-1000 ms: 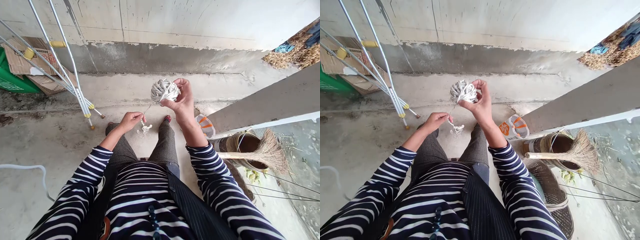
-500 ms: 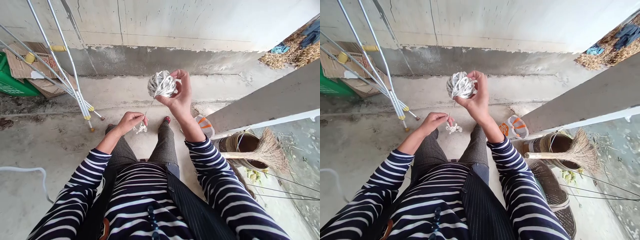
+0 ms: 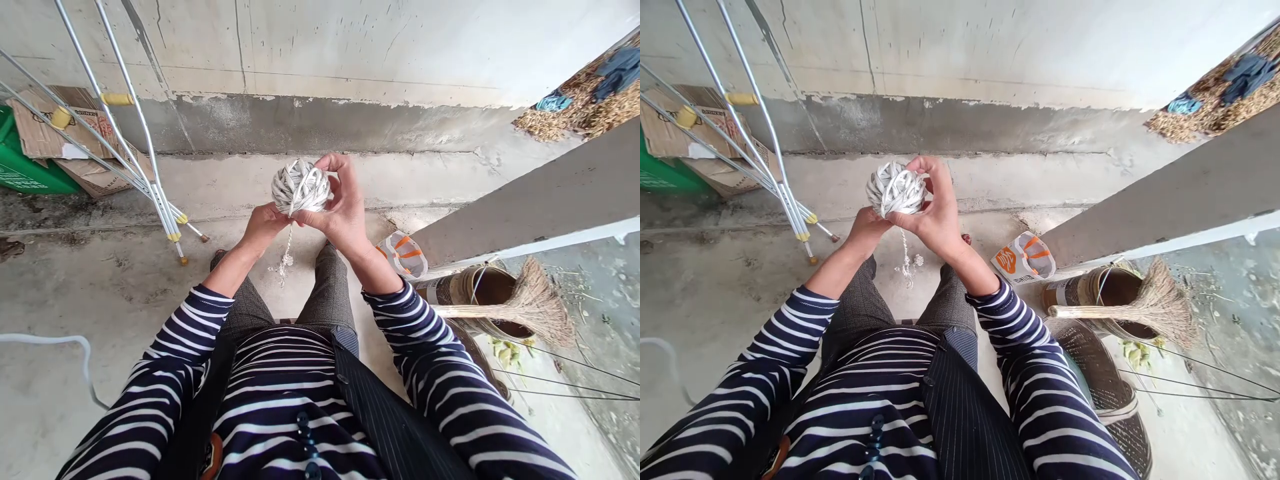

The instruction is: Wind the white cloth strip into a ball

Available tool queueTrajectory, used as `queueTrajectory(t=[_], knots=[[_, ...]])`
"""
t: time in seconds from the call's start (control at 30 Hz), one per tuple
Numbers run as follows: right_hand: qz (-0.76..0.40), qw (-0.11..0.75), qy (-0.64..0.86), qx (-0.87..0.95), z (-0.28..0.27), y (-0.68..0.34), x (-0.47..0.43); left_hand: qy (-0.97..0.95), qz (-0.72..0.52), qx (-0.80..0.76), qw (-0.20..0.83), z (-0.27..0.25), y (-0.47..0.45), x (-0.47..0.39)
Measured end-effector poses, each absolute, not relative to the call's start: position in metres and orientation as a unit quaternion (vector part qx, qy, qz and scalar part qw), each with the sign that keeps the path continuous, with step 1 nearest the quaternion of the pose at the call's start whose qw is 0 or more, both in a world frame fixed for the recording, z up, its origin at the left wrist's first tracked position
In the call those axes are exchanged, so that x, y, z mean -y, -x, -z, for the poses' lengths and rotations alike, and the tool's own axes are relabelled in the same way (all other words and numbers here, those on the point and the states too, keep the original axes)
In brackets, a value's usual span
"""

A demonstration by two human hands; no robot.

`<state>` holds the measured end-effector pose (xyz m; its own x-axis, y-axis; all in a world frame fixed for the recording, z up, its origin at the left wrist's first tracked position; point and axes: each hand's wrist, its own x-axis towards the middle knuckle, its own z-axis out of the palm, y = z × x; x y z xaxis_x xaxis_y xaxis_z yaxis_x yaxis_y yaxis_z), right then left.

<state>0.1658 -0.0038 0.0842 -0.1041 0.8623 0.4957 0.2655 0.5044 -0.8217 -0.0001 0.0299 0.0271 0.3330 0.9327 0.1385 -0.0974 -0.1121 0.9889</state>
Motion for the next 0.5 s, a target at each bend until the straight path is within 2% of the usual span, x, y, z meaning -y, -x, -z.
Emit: queueTrajectory(t=[0.1,0.23,0.37,0.5], knots=[[-0.251,0.564,0.406,0.674,-0.085,-0.171,-0.003,-0.597,-0.482,-0.351,0.537,-0.026,-0.004,-0.023],[-0.177,0.624,0.397,0.649,-0.103,-0.194,-0.016,-0.628,-0.414,-0.347,0.559,-0.014,0.003,-0.001],[-0.166,0.661,0.363,0.635,-0.122,-0.204,-0.02,-0.672,-0.356,-0.337,0.555,-0.008,0.014,0.009],[-0.166,0.649,0.373,0.642,-0.122,-0.207,-0.019,-0.703,-0.295,-0.316,0.564,-0.015,0.028,0.008]])
